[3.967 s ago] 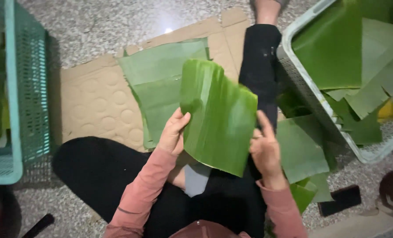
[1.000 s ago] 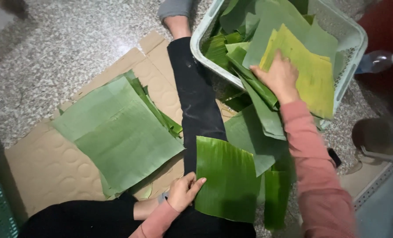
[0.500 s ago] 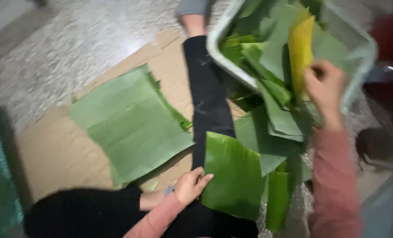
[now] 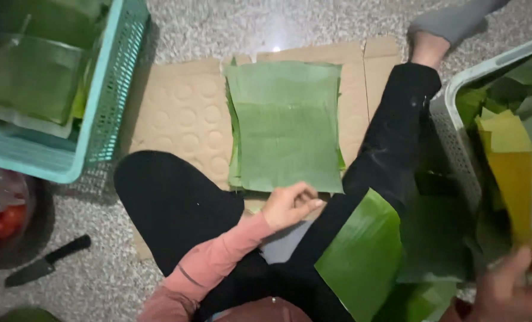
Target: Sorting and stacking banana leaves from a basket onto a cardboard sheet on the floor.
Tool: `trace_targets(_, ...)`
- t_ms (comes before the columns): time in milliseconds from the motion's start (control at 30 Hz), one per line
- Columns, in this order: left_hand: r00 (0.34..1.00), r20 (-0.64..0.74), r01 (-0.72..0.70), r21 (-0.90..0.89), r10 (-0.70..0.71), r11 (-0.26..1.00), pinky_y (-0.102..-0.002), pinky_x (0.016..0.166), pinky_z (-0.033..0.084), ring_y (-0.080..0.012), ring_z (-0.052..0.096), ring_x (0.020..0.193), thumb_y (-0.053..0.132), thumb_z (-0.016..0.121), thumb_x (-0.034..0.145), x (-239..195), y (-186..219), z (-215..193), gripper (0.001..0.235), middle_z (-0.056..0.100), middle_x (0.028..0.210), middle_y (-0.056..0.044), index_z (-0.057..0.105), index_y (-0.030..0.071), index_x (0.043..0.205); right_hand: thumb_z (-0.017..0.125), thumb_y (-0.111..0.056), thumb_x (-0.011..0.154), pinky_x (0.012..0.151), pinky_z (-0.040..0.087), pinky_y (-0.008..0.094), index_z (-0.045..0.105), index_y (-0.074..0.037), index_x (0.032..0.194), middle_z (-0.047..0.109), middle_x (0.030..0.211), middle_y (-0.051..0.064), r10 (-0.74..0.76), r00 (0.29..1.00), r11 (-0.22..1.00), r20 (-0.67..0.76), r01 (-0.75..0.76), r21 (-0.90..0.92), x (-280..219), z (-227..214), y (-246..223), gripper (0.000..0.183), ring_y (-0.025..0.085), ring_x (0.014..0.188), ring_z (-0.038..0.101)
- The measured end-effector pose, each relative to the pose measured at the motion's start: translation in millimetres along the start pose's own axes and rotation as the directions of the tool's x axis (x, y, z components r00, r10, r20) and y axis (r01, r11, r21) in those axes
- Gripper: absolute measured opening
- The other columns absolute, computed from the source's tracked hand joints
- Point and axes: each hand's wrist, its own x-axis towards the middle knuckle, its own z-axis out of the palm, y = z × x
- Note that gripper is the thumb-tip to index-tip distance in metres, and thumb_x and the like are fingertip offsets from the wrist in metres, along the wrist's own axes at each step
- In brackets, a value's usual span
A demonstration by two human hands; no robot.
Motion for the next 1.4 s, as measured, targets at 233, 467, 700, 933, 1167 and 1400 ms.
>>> trace_targets(233,0.950,0.246,-0.004,-0.599,0.190,0.800,-0.046,0.119,0.040,-0.0300,0.051,0.140,0.029,0.064,0.087,14,-1,-13,0.075,0.047,0.153,-0.017,0.037,0.008,0.154,0.065,-0.008,0.081,0.056,0.065,0.033,0.081,-0.001,0.073,0.086,0.068,0.014,0.150,0.365,0.704,0.919,-0.692,0.160,-23,-44,104,0.019,0.022,0.054,0.080)
trace_targets(467,0.689,0.588,0.416,-0.800,0.425,0.432,-0.039,0.069,0.065,-0.0312,0.075,0.085,0.084,0.028,0.090,0,-15,-67,0.113,0.072,0.114,-0.026,0.054,-0.014,0.142,0.062,0.001,0.090,0.068,0.046,0.025,0.070,0.006,0.097,0.069,0.083,0.008,0.273,0.637,0.632,0.721,-0.683,0.365,41,37,-126,0.012,0.015,0.070,0.057)
trace_targets(700,0.793,0.578,0.148,-0.489,0.192,0.860,-0.022,0.075,0.056,-0.0106,0.066,0.084,0.010,0.069,0.095,3,-23,-86,0.029,0.075,0.104,-0.006,0.071,-0.006,0.119,0.061,-0.006,0.094,0.074,0.047,0.025,0.070,0.005,0.105,0.069,0.093,0.010,0.293,0.471,0.389,0.832,-0.854,0.347,29,95,-114,0.018,0.015,0.079,0.058)
trace_targets(933,0.975,-0.102,-0.034,-0.947,-0.195,0.320,-0.048,0.079,0.065,-0.0328,0.076,0.095,0.009,0.068,0.098,31,-67,-52,0.037,0.074,0.113,-0.025,0.063,-0.005,0.132,0.053,-0.064,0.098,0.101,0.047,0.063,0.062,-0.011,0.123,0.070,0.129,0.010,-0.249,0.761,-0.634,0.599,-0.595,0.493,17,160,-101,0.059,0.029,0.117,0.067)
trace_targets(1167,0.904,-0.290,-0.160,-0.911,-0.314,0.380,-0.036,0.073,0.067,-0.0231,0.078,0.082,0.017,0.078,0.089,26,-51,-45,0.036,0.077,0.097,-0.019,0.068,-0.001,0.119,0.085,0.001,0.078,0.072,0.062,0.048,0.065,0.000,0.117,0.073,0.096,0.014,0.495,0.393,-0.201,0.775,-0.816,0.542,28,193,-160,0.044,0.028,0.081,0.075)
trace_targets(1400,0.800,-0.553,-0.243,-0.654,-0.233,0.717,-0.027,0.075,0.066,-0.0161,0.077,0.088,0.022,0.070,0.099,38,-53,-123,0.036,0.074,0.112,-0.012,0.062,0.005,0.129,0.093,-0.016,0.080,0.057,0.056,0.040,0.074,0.001,0.110,0.072,0.089,0.014,0.279,0.528,0.430,0.802,-0.815,0.387,53,280,-98,0.039,0.021,0.074,0.070)
